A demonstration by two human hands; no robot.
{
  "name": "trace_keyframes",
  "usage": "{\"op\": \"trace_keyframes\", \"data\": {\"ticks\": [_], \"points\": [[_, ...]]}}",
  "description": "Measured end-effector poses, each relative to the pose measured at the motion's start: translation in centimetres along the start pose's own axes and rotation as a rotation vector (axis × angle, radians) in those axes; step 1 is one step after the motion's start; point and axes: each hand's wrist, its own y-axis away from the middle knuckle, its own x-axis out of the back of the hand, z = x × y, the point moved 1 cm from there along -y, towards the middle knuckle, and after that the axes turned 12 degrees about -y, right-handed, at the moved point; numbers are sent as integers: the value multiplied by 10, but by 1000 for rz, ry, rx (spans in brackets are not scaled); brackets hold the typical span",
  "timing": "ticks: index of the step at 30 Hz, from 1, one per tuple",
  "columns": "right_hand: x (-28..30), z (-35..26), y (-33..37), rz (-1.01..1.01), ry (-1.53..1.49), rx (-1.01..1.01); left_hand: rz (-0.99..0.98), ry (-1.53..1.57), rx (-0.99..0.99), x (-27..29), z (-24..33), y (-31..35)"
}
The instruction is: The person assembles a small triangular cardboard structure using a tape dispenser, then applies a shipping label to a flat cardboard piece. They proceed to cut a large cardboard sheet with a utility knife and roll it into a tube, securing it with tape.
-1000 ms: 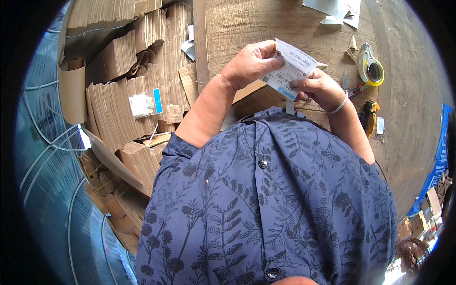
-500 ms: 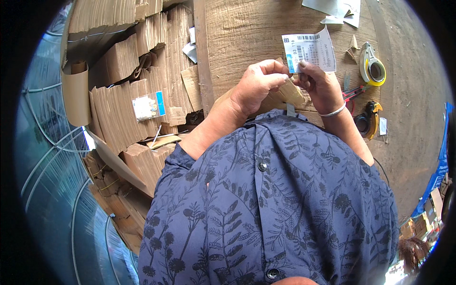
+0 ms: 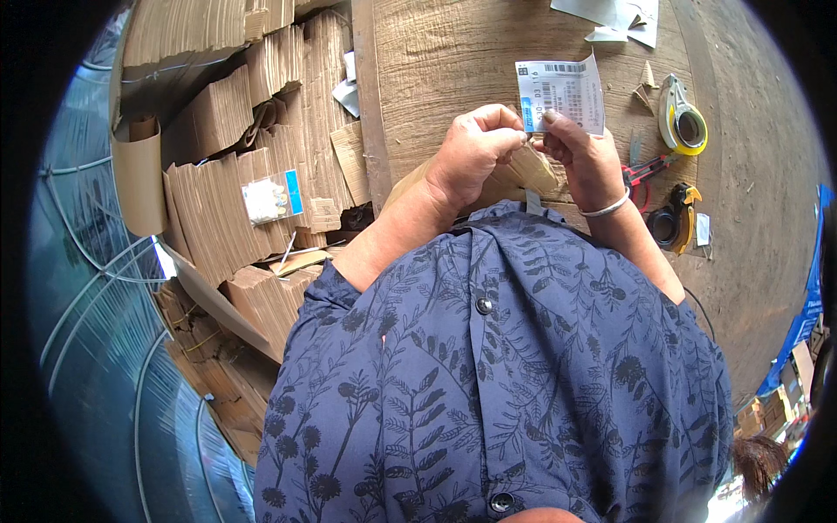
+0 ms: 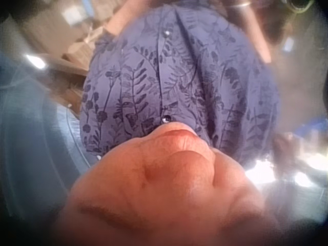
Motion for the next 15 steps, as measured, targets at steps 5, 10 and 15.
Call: {"op": "trace_keyframes", "data": {"ticks": [5, 10, 15], "points": [[-2, 1, 1, 6, -1, -13, -1, 45, -11, 1, -3, -1], [2, 3, -1, -11, -37, -65, -9, 76, -38, 2, -6, 0], [5, 5, -1, -49, -84, -127, -3, 106, -83, 2, -9, 1]]}}
